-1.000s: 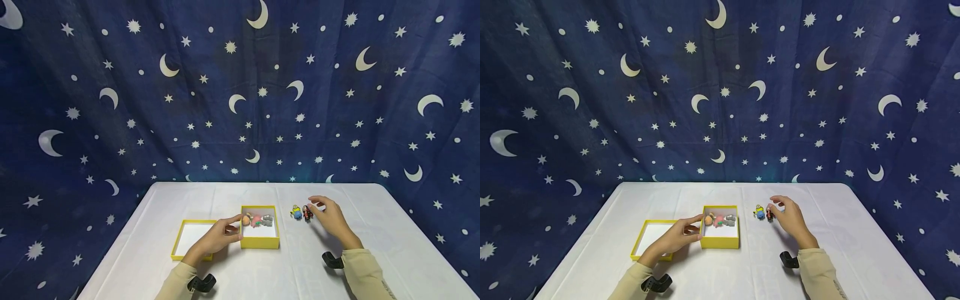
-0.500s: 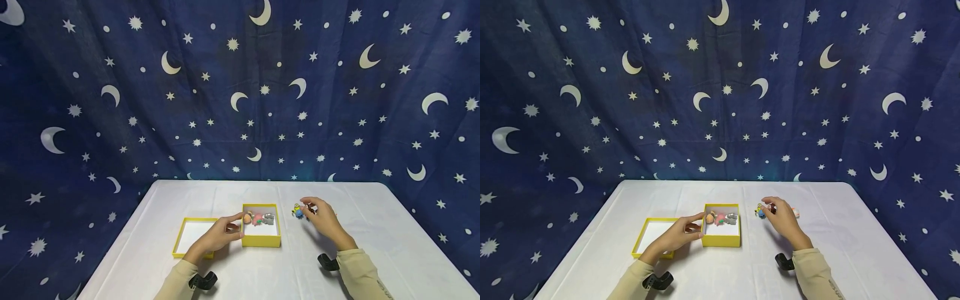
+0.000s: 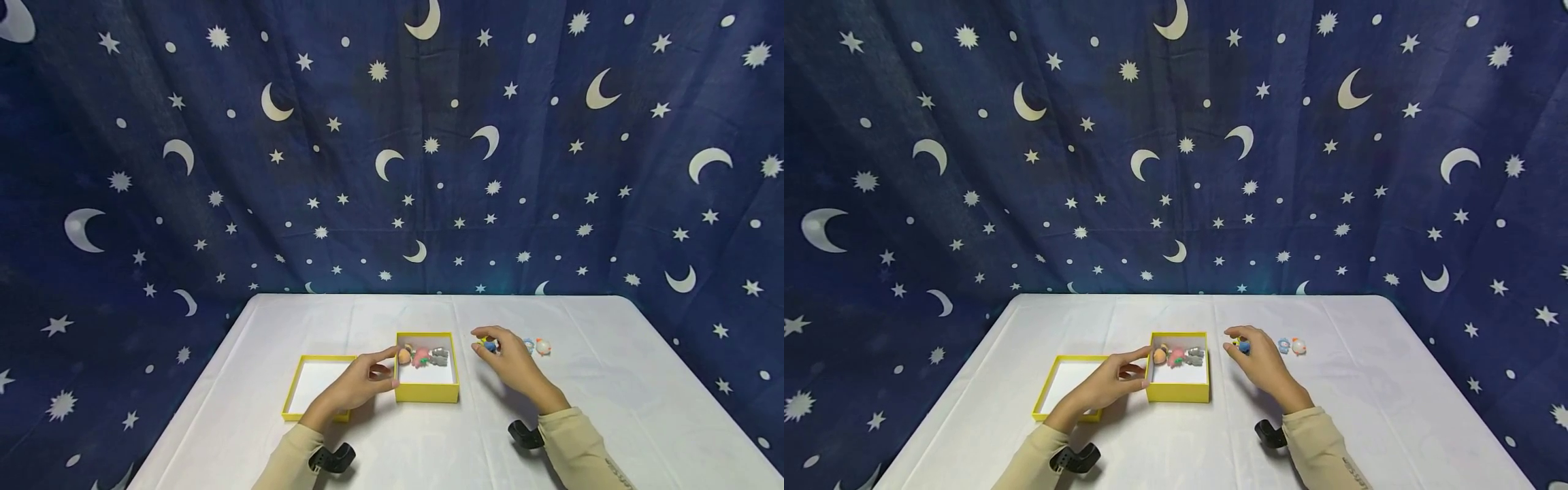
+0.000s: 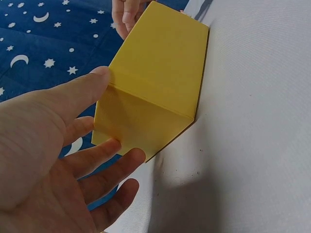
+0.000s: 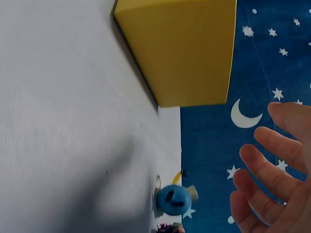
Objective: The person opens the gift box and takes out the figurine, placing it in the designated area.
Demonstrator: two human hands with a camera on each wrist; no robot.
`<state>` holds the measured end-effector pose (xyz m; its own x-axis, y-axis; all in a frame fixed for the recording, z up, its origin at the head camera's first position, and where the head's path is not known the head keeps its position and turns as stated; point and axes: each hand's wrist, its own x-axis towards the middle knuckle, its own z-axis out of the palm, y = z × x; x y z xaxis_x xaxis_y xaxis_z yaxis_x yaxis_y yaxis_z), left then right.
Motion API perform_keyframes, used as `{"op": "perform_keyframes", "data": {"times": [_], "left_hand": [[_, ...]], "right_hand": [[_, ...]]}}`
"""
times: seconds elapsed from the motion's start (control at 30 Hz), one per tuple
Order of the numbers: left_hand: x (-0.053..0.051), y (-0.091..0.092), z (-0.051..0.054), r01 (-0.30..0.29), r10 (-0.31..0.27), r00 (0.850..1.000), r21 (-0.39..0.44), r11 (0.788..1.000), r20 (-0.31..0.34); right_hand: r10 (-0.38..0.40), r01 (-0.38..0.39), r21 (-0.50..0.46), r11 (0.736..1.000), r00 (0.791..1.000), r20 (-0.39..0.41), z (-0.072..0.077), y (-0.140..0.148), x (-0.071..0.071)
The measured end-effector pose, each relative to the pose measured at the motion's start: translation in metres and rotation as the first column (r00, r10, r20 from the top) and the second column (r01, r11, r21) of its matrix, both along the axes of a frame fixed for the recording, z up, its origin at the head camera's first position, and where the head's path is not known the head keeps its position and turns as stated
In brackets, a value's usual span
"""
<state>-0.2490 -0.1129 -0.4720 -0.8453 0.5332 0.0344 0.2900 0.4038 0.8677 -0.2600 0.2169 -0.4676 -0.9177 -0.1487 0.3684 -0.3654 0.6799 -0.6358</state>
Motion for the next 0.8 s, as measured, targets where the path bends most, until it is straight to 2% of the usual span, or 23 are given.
{"op": "perform_keyframes", "data": {"times": [0.17, 0.4, 0.6, 0.8], "left_hand": [[0.000, 0.000, -0.001, -0.003, 0.003, 1.000, 0.003, 1.000, -0.006], [0.000, 0.000, -0.001, -0.011, 0.011, 1.000, -0.009, 1.000, -0.012], [0.000, -0.001, -0.002, -0.013, 0.012, 1.000, -0.004, 1.000, -0.008], [-0.001, -0.001, -0.002, -0.007, 0.007, 1.000, -0.006, 1.000, -0.004]], "right_hand": [[0.043, -0.043, -0.019, 0.999, 0.998, 0.042, 0.002, -0.009, 0.003], [0.109, -0.109, -0.013, 0.994, 0.994, 0.032, 0.006, -0.027, 0.003], [0.148, -0.148, -0.005, 0.989, 0.985, 0.089, 0.010, -0.041, -0.001], [0.153, -0.155, 0.001, 0.988, 0.975, 0.162, 0.013, -0.048, -0.007]]}}
